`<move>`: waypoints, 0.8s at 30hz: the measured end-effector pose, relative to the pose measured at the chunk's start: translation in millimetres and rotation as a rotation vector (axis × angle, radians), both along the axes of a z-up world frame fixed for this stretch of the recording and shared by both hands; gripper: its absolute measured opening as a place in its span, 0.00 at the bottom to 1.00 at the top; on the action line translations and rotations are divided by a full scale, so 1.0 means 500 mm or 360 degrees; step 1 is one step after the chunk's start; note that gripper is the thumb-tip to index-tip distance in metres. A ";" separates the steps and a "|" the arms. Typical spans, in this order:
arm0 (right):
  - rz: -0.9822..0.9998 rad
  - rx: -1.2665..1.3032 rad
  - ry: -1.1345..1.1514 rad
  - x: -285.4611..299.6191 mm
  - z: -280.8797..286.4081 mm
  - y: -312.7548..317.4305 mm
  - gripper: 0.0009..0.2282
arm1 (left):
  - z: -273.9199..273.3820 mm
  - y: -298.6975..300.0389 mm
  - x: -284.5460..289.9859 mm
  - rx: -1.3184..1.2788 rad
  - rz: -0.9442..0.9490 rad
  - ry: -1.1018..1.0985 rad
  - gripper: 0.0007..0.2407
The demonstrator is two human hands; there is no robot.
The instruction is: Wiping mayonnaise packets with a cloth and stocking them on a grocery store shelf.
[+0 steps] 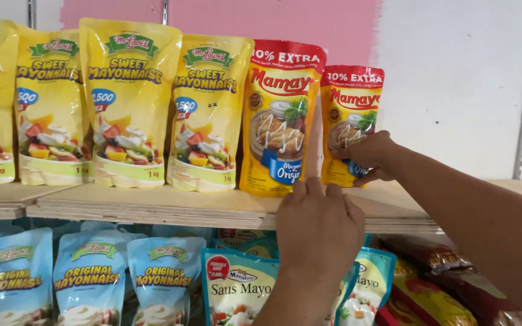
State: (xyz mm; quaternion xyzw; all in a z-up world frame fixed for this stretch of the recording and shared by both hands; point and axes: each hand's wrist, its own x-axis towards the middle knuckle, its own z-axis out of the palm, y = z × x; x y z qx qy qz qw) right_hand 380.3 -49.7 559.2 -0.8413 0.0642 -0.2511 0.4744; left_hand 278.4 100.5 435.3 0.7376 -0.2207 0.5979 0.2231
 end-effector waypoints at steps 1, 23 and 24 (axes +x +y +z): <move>0.0003 -0.0014 0.0013 0.006 0.003 0.003 0.26 | -0.001 -0.001 0.000 -0.0014 -0.0025 0.0014 0.12; 0.0303 -0.0122 0.0063 0.078 0.007 0.081 0.19 | -0.008 0.001 0.000 -0.0021 -0.0047 -0.0033 0.10; 0.0325 -0.0134 0.0051 0.086 0.007 0.075 0.19 | -0.007 0.001 -0.001 -0.0020 -0.0051 -0.0024 0.10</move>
